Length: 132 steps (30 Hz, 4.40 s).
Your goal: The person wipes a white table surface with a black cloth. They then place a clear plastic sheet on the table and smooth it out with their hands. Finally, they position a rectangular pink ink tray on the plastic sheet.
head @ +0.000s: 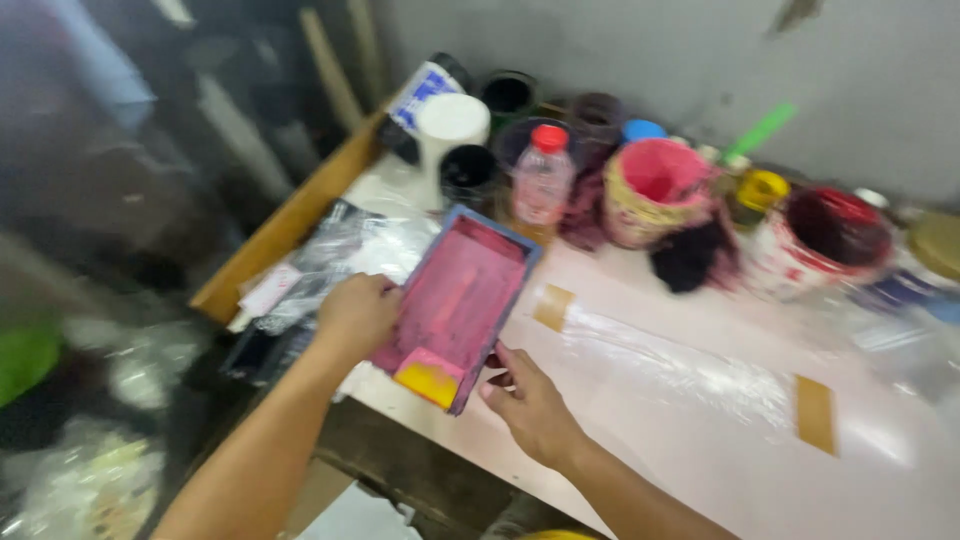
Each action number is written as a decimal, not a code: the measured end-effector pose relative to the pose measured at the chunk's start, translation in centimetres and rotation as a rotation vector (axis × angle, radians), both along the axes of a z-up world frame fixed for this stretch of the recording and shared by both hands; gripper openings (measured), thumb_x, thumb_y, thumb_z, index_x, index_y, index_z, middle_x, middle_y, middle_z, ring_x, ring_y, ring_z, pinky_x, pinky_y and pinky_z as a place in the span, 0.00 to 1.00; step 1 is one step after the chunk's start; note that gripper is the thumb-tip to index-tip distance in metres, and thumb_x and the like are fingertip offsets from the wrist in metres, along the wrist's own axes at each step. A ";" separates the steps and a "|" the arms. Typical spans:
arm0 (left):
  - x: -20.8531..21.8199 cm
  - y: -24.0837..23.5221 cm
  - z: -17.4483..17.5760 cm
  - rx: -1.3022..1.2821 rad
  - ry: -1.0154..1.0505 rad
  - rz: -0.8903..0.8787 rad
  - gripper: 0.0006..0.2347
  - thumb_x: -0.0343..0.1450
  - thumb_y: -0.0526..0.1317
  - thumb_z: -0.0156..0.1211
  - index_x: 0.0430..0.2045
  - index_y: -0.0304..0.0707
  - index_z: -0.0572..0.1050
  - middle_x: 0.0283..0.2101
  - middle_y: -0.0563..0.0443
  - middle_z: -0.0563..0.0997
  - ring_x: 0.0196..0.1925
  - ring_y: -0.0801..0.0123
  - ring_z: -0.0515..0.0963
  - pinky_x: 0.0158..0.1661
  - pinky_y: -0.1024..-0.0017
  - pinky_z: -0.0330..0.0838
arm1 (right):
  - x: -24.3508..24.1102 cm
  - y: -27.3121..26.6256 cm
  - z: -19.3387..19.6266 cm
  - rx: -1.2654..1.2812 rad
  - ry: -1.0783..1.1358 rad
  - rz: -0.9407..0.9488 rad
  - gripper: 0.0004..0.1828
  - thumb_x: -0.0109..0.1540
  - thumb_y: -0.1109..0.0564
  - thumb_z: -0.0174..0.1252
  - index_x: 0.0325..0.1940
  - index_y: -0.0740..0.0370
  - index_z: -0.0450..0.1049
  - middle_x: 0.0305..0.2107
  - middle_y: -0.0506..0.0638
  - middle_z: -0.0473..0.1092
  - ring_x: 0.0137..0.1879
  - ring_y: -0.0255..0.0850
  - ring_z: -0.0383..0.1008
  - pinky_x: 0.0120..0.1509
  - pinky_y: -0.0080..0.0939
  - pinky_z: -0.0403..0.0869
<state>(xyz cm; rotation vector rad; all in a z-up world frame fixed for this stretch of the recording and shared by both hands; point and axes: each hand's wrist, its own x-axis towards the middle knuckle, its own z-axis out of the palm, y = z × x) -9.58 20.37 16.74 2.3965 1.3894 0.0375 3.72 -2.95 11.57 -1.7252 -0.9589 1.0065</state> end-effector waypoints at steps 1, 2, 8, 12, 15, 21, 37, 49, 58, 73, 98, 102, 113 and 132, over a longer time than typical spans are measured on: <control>0.1 -1.4 0.4 -0.020 -0.004 -0.042 0.18 0.66 0.47 0.45 0.33 0.42 0.85 0.41 0.37 0.84 0.47 0.40 0.80 0.44 0.50 0.71 | 0.6 -1.4 0.4 -0.020 -0.004 -0.042 0.37 0.62 0.45 0.54 0.76 0.54 0.60 0.53 0.48 0.68 0.58 0.40 0.71 0.63 0.41 0.71; 0.1 -2.8 0.9 -0.046 -0.016 -0.056 0.18 0.67 0.48 0.46 0.34 0.43 0.85 0.42 0.34 0.83 0.47 0.37 0.79 0.45 0.48 0.70 | 1.2 -2.8 0.9 -0.035 0.001 -0.025 0.38 0.62 0.44 0.53 0.77 0.53 0.58 0.54 0.47 0.68 0.58 0.38 0.71 0.61 0.40 0.72; 3.8 -11.1 -5.4 -0.301 -0.214 -0.081 0.18 0.65 0.49 0.56 0.44 0.49 0.85 0.47 0.46 0.83 0.49 0.52 0.83 0.55 0.60 0.71 | 5.1 -13.2 -1.3 0.002 -0.074 -0.154 0.35 0.64 0.42 0.53 0.75 0.51 0.64 0.49 0.47 0.71 0.55 0.37 0.75 0.56 0.37 0.75; 8.7 -18.6 -6.0 -0.553 -0.246 -0.064 0.17 0.66 0.47 0.55 0.43 0.49 0.86 0.48 0.49 0.81 0.49 0.59 0.83 0.55 0.66 0.71 | 8.0 -20.3 -6.7 0.017 -0.097 -0.382 0.34 0.63 0.43 0.55 0.73 0.53 0.67 0.48 0.49 0.73 0.55 0.38 0.76 0.60 0.39 0.77; 12.1 -22.6 -12.2 -0.546 -0.366 -0.128 0.16 0.66 0.48 0.59 0.45 0.51 0.85 0.45 0.50 0.81 0.47 0.60 0.84 0.54 0.67 0.72 | 10.1 -24.3 -7.8 -0.101 -0.189 -0.534 0.31 0.64 0.47 0.52 0.72 0.51 0.69 0.49 0.47 0.74 0.55 0.37 0.76 0.62 0.38 0.73; 17.4 -29.8 -9.0 -0.757 -0.381 -0.113 0.18 0.70 0.44 0.52 0.52 0.44 0.81 0.50 0.50 0.75 0.42 0.62 0.82 0.49 0.70 0.76 | 14.2 -28.8 -7.5 -0.196 -0.038 -0.838 0.31 0.64 0.43 0.50 0.69 0.55 0.73 0.50 0.47 0.71 0.58 0.38 0.73 0.63 0.37 0.70; 20.9 -31.2 -7.2 -0.791 -0.288 -0.023 0.18 0.71 0.46 0.55 0.53 0.46 0.80 0.50 0.55 0.78 0.48 0.68 0.82 0.51 0.72 0.78 | 17.6 -29.0 -7.2 -0.091 0.033 -0.818 0.30 0.65 0.46 0.47 0.68 0.59 0.73 0.50 0.50 0.69 0.56 0.41 0.74 0.51 0.40 0.78; 18.6 -31.1 -9.3 -0.834 -0.468 0.024 0.19 0.70 0.41 0.60 0.57 0.44 0.79 0.47 0.55 0.78 0.43 0.72 0.81 0.43 0.75 0.83 | 15.6 -31.1 -10.6 0.082 -0.017 -0.799 0.31 0.65 0.44 0.46 0.67 0.62 0.73 0.53 0.52 0.72 0.60 0.41 0.75 0.60 0.39 0.77; 17.6 -29.2 -6.6 -0.916 -0.459 0.285 0.09 0.69 0.36 0.65 0.41 0.34 0.82 0.26 0.47 0.76 0.25 0.64 0.74 0.21 0.65 0.77 | 14.8 -29.7 -9.9 0.230 -0.152 -0.601 0.28 0.66 0.46 0.48 0.67 0.61 0.73 0.56 0.54 0.71 0.58 0.41 0.74 0.60 0.38 0.74; 17.8 -28.2 -5.8 -0.834 -0.356 0.251 0.10 0.65 0.38 0.67 0.38 0.37 0.82 0.31 0.52 0.81 0.32 0.69 0.77 0.38 0.75 0.74 | 14.5 -29.1 -8.9 0.054 -0.053 -0.584 0.33 0.63 0.38 0.46 0.68 0.52 0.72 0.56 0.51 0.72 0.61 0.40 0.74 0.59 0.39 0.81; 17.1 -26.9 -3.8 -1.021 -0.413 0.271 0.09 0.73 0.41 0.62 0.40 0.33 0.81 0.32 0.48 0.81 0.30 0.66 0.73 0.33 0.70 0.70 | 14.0 -28.8 -8.6 0.116 -0.140 -0.589 0.30 0.65 0.43 0.46 0.67 0.58 0.73 0.55 0.53 0.73 0.59 0.43 0.76 0.58 0.42 0.81; 16.9 -26.9 -3.2 -1.089 -0.428 0.310 0.09 0.74 0.40 0.61 0.40 0.33 0.81 0.32 0.47 0.80 0.31 0.64 0.74 0.35 0.70 0.71 | 13.9 -28.8 -8.7 0.132 -0.118 -0.593 0.29 0.65 0.44 0.47 0.66 0.58 0.73 0.55 0.53 0.73 0.58 0.43 0.76 0.58 0.40 0.81; 16.5 -26.4 -4.9 -1.024 -0.432 0.232 0.08 0.74 0.38 0.60 0.33 0.30 0.81 0.26 0.47 0.77 0.27 0.65 0.71 0.32 0.69 0.68 | 13.8 -28.7 -8.6 0.114 -0.108 -0.606 0.32 0.63 0.38 0.48 0.64 0.58 0.76 0.56 0.54 0.73 0.61 0.43 0.76 0.62 0.42 0.80; 14.8 -24.4 -5.1 -0.986 -0.430 0.302 0.09 0.74 0.39 0.60 0.35 0.30 0.81 0.27 0.46 0.76 0.28 0.65 0.70 0.33 0.70 0.69 | 23.5 -24.1 -6.8 -0.675 -0.898 -0.295 0.27 0.67 0.34 0.41 0.70 0.34 0.62 0.76 0.47 0.46 0.82 0.56 0.39 0.74 0.63 0.51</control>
